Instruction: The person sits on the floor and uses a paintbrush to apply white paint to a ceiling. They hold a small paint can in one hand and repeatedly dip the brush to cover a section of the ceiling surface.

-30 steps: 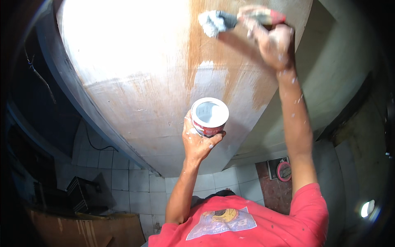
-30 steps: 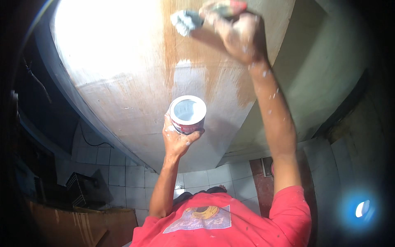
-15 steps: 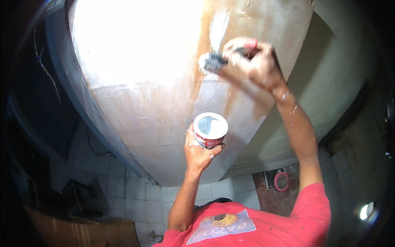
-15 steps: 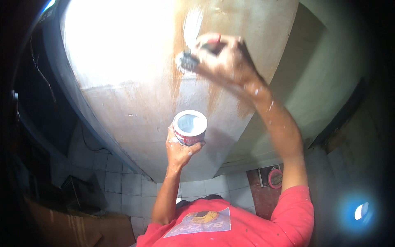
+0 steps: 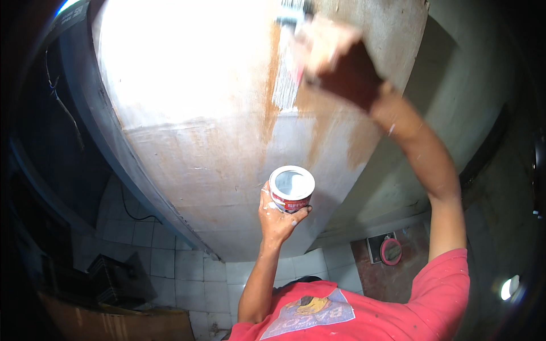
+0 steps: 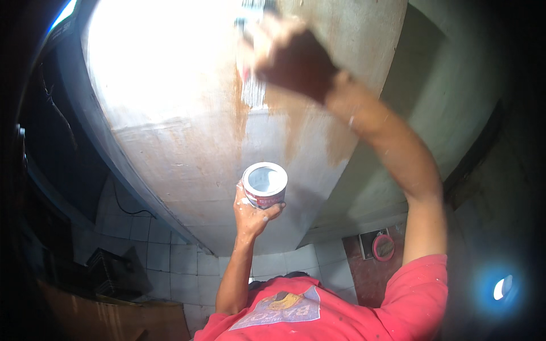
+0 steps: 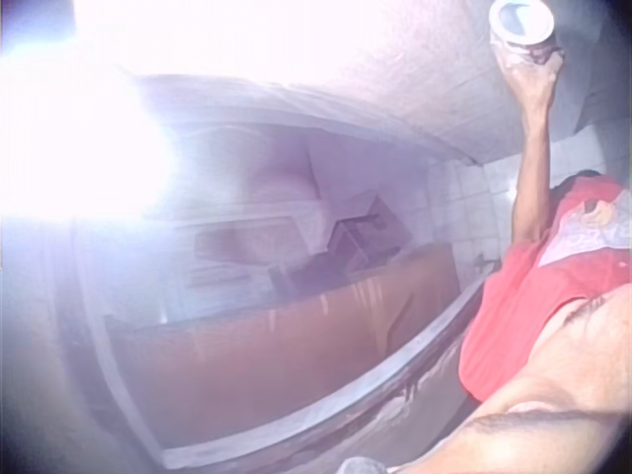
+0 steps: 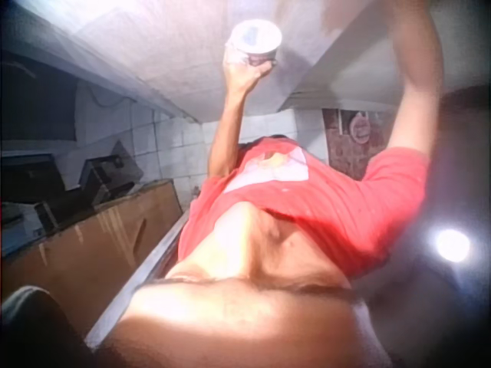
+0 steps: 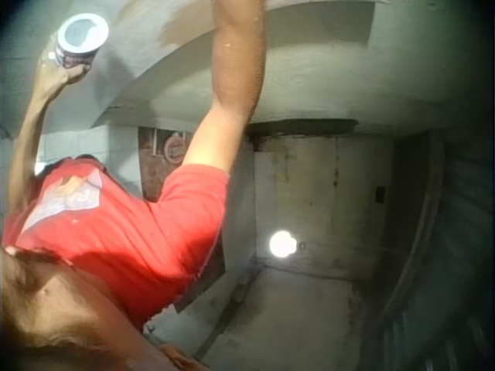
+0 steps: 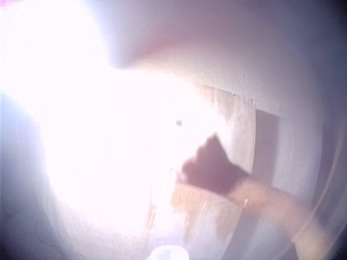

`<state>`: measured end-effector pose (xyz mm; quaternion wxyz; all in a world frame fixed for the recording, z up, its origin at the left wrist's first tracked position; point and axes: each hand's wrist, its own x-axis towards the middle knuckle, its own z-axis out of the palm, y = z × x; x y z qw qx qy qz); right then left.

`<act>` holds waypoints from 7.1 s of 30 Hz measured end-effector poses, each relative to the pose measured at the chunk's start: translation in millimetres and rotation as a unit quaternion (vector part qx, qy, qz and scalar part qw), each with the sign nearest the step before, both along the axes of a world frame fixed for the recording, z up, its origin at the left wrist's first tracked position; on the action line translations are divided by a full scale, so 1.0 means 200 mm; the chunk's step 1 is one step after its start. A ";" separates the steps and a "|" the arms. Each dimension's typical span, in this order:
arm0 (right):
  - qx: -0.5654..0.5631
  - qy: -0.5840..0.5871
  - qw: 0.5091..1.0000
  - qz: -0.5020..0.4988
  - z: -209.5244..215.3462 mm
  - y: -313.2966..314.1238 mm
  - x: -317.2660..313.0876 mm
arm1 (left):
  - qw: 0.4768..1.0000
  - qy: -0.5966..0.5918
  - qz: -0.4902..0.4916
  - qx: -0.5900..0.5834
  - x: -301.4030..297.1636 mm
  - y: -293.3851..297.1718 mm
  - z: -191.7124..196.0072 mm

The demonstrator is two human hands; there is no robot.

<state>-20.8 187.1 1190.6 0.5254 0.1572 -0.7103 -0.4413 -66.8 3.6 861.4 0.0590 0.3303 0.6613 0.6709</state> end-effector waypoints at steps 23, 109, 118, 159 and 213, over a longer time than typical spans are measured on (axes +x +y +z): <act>0.008 -0.057 0.998 0.038 -0.20 -0.01 -0.04 | 0.999 0.005 0.026 0.035 0.01 0.02 -0.03; -0.346 -0.191 0.918 -0.025 -1.17 0.34 0.29 | 0.997 -0.018 0.021 -0.077 0.03 -0.01 -0.04; -0.689 -0.162 0.703 0.065 -1.05 -0.02 0.49 | 0.998 0.005 0.010 -0.067 0.00 -0.03 -0.06; -0.839 -0.304 0.442 0.091 -0.94 -0.23 0.43 | 0.994 0.029 -0.079 -0.067 -0.05 -0.03 -0.17; -0.852 0.020 0.498 0.163 -0.91 0.04 0.84 | 0.989 0.007 -0.148 -0.011 0.10 0.56 0.40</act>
